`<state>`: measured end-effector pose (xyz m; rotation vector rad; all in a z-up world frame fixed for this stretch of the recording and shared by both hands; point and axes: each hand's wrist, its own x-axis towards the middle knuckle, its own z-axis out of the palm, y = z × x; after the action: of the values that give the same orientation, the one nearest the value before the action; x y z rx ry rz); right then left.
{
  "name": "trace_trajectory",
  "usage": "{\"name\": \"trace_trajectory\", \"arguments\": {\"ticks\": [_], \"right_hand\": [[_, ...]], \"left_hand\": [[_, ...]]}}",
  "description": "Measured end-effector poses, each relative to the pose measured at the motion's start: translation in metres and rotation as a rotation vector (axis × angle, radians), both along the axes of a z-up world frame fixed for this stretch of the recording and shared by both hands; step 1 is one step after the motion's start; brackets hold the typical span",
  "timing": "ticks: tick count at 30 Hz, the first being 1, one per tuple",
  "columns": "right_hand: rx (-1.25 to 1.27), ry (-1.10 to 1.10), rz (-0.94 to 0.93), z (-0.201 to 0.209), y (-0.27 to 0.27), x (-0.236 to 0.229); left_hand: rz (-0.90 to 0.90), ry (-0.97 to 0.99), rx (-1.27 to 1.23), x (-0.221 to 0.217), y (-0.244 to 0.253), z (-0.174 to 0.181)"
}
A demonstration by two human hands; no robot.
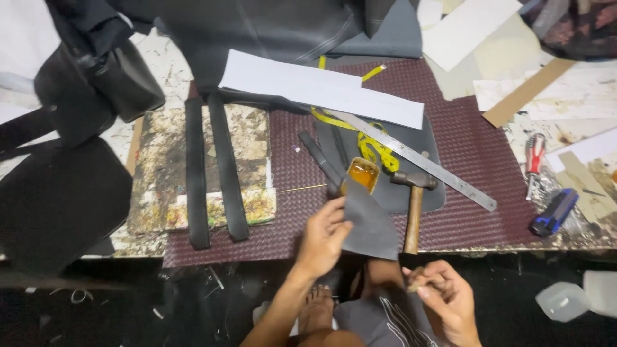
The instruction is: Apply glue to leather edges, hammer them together, and mark assembly lines on leather components.
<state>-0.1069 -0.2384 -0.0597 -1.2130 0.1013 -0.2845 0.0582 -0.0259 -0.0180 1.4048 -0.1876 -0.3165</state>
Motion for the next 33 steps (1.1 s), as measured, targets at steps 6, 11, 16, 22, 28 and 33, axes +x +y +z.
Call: {"name": "trace_trajectory", "arguments": {"ticks": [6,11,16,22,28,33], "right_hand": [[0.249,-0.25,-0.064,-0.034,-0.029,-0.001],[0.082,-0.413,-0.007,-0.066,-0.07,0.002],[0.125,-0.183,0.088,-0.157,-0.131,-0.03],[-0.264,0.348,-0.281,-0.115,-0.049,0.014],[-0.25,0.055,-0.011,-0.054,0.061,0.098],[-0.372,-0.007,0.068,-0.055,0.117,0.152]], "left_hand": [[-0.398,-0.015,0.169,0.048,-0.1,0.03],[-0.559,-0.158,0.536,0.041,-0.116,0.011],[-0.668,-0.174,0.224,-0.003,-0.049,0.02],[-0.558,0.105,-0.005,-0.087,0.094,-0.022],[-0.427,0.705,0.963,-0.116,0.027,-0.185],[0.109,-0.498,1.791,-0.224,0.115,-0.405]]}}
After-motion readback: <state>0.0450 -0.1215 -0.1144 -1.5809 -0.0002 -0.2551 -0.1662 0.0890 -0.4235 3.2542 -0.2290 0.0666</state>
